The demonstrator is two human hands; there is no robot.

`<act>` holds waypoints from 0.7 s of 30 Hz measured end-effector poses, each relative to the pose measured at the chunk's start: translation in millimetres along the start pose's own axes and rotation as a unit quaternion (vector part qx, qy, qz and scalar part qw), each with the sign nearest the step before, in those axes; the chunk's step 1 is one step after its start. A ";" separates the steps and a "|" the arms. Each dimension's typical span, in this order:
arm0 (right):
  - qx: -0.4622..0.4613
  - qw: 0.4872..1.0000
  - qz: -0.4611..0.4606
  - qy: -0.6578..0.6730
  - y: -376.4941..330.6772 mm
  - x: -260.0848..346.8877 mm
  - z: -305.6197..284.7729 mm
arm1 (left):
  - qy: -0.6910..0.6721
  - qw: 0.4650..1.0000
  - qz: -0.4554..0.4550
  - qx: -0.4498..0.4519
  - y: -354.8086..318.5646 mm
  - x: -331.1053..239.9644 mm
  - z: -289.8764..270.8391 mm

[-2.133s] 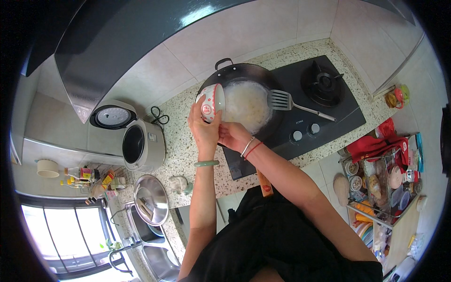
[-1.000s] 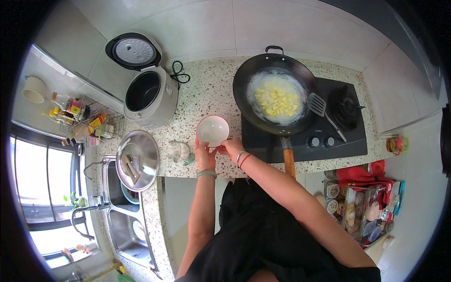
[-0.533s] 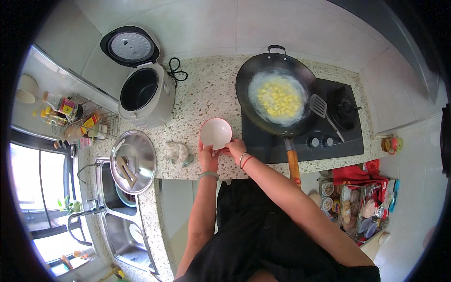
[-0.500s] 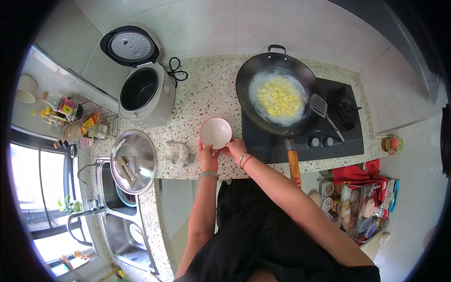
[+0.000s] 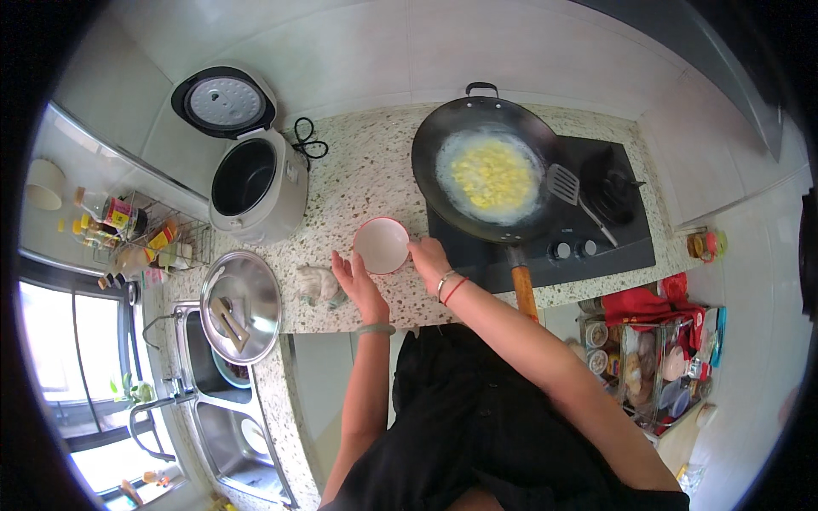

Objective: The person cooks eggs in a wok on a gas stove, stirring the mixture with a spatula. They periodically add water from a small bowl into the wok to adjust the consistency of the cooking eggs.

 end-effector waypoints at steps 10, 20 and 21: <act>0.085 0.917 -0.175 0.349 -76.8 151.5 -151.9 | -0.078 0.949 -0.190 0.240 -130.3 -47.9 60.0; -0.214 0.912 -0.132 0.324 23.4 40.2 -336.3 | 0.012 0.946 -0.217 0.242 -197.1 -21.3 87.9; -0.244 0.915 -0.134 0.292 29.8 29.8 -348.8 | 0.011 0.950 -0.200 0.241 -199.6 -22.7 90.1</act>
Point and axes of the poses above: each hand's wrist, its own y-axis towards the middle knuckle, its own z-axis out of the palm, x = y × z, the point moved 4 cm from there along y, towards the middle knuckle, and after that the axes turned 12 degrees about -x, right-handed, at the moved point
